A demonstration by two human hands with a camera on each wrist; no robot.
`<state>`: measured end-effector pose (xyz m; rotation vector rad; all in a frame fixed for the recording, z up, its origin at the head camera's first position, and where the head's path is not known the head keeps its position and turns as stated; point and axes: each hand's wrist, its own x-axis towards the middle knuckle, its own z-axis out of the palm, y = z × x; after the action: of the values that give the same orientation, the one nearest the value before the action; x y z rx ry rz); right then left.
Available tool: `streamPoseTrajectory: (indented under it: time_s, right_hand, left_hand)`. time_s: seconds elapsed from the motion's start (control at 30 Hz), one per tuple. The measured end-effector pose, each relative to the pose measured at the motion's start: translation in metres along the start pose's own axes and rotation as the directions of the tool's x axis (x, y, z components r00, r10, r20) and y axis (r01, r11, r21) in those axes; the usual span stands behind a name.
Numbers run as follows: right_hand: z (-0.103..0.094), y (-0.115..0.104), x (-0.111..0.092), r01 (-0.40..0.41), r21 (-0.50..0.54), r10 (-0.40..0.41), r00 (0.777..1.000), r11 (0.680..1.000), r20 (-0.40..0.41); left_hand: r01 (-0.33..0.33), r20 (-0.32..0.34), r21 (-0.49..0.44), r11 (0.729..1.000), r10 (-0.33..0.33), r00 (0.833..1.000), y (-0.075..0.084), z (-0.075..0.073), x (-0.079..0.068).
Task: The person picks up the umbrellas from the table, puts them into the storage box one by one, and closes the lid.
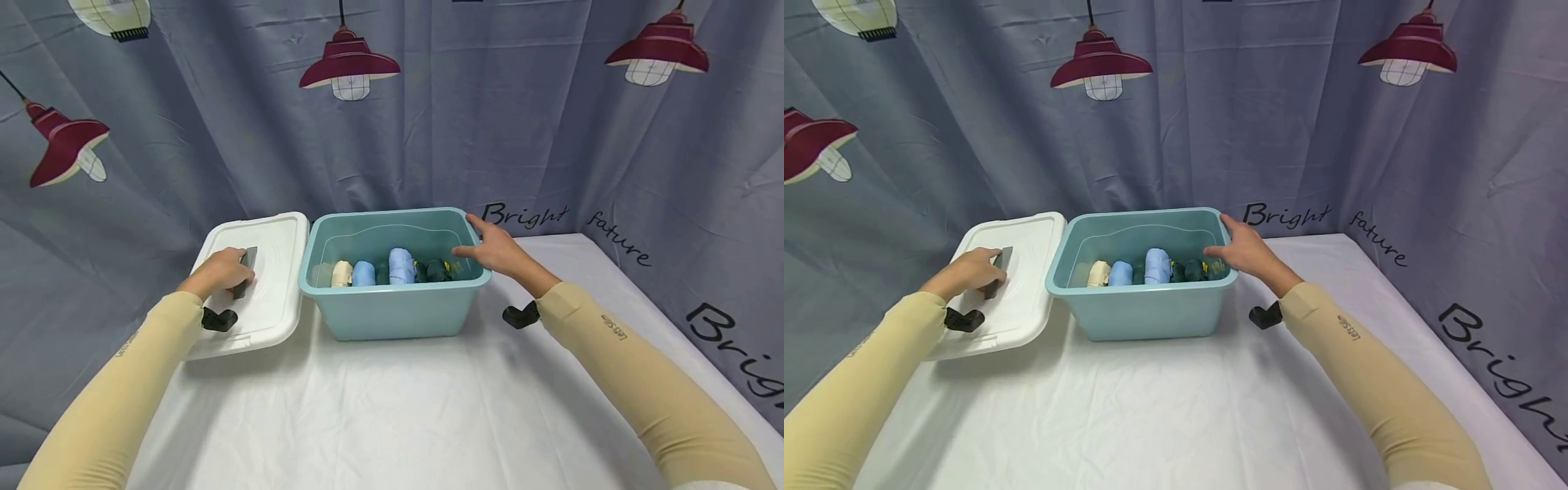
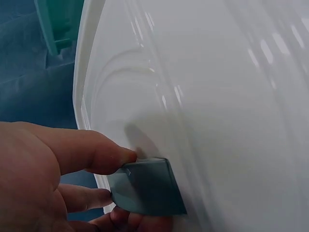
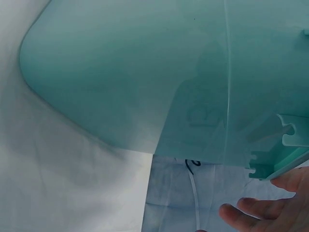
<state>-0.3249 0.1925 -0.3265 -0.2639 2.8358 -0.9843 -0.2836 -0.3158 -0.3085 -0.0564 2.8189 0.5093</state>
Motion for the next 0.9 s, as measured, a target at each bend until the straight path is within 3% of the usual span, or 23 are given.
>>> streamPoseTrajectory:
  time_s: [0.23, 0.53, 0.9]
  right_hand:
    - [-0.002, 0.000, -0.001, 0.000, 0.004, 0.000, 1.000, 1.000, -0.003]
    - [-0.002, 0.001, 0.000, 0.007, 0.018, -0.007, 1.000, 1.000, -0.004]
    - [0.002, 0.004, 0.000, 0.021, 0.028, -0.021, 1.000, 0.999, 0.002]
  left_hand:
    - [-0.014, -0.036, -0.043, 0.999, 0.012, 0.999, 0.007, -0.017, -0.005]
    - [-0.009, -0.054, -0.008, 1.000, 0.009, 0.998, 0.021, -0.035, -0.010]
    - [-0.048, -0.071, 0.024, 0.999, 0.050, 0.996, 0.048, -0.056, -0.012]
